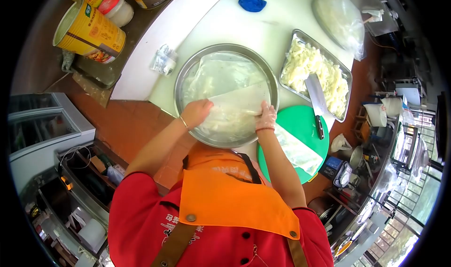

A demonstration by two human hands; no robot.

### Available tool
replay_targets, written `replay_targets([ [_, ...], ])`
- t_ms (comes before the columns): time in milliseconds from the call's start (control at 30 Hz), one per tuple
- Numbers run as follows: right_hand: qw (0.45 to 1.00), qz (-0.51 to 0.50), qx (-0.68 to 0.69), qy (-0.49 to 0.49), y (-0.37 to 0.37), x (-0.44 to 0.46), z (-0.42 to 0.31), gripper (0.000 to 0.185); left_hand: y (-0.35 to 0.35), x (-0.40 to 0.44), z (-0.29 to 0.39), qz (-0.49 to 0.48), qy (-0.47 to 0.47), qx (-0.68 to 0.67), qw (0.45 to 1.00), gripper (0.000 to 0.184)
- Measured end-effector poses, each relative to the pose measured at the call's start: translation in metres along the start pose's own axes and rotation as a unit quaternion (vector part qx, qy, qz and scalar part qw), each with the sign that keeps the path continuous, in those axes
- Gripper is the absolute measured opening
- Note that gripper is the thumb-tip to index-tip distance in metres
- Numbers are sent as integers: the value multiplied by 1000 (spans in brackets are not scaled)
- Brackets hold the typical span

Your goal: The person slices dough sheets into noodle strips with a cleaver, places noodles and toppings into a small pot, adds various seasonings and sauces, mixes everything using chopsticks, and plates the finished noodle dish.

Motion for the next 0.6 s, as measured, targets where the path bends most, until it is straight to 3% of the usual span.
replay_targets([
  [67, 994, -97, 48, -36, 15, -15, 18, 33, -12, -15, 12, -72, -11, -30, 997, 10],
  [100, 919, -131, 288, -236, 15, -19, 24, 31, -26, -26, 17, -123, -17, -29, 992, 11],
  [133, 768, -67, 465, -435, 18, -28, 29, 30, -33, -34, 24, -175, -23, -28, 984, 13],
  [200, 911, -133, 257, -295, 35, -31, 32, 30, -35, -50, 43, -221, -137, 22, 965, 16],
  [233, 952, -163, 142, -214, 42, -31, 30, 30, -32, -55, 51, -243, -192, 46, 950, 17],
  [267, 967, -190, 23, -171, 70, -18, -11, 35, -23, -54, 57, -252, -172, 49, 951, 17],
  [300, 981, -166, 3, -101, 75, -6, -23, 34, -10, -51, 65, -262, -154, 51, 951, 16],
  [333, 990, -140, -16, -31, 76, 8, -31, 33, -5, -49, 69, -272, -136, 53, 951, 16],
  [367, 992, -114, -35, 39, 75, 23, -37, 32, -5, -45, 65, -212, -105, 55, 970, 17],
  [433, 983, -144, 0, 118, 60, 55, -47, 31, -10, -34, 47, -88, -40, 59, 994, 19],
  [500, 958, -234, -89, 142, 11, 84, -19, 28, -5, -19, 28, 76, 58, 131, 987, 17],
  [600, 916, -326, -192, 130, -4, 97, -21, 27, -6, -11, 6, -38, 195, 123, 972, 18],
])
Point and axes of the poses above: each hand's wrist, its own x-axis towards the middle knuckle, its own y-axis out of the back of the hand, z = x × y, the point moved 4 cm from there along x, towards the middle knuckle, and after that the axes turned 14 degrees about x, right-handed, at the moved point
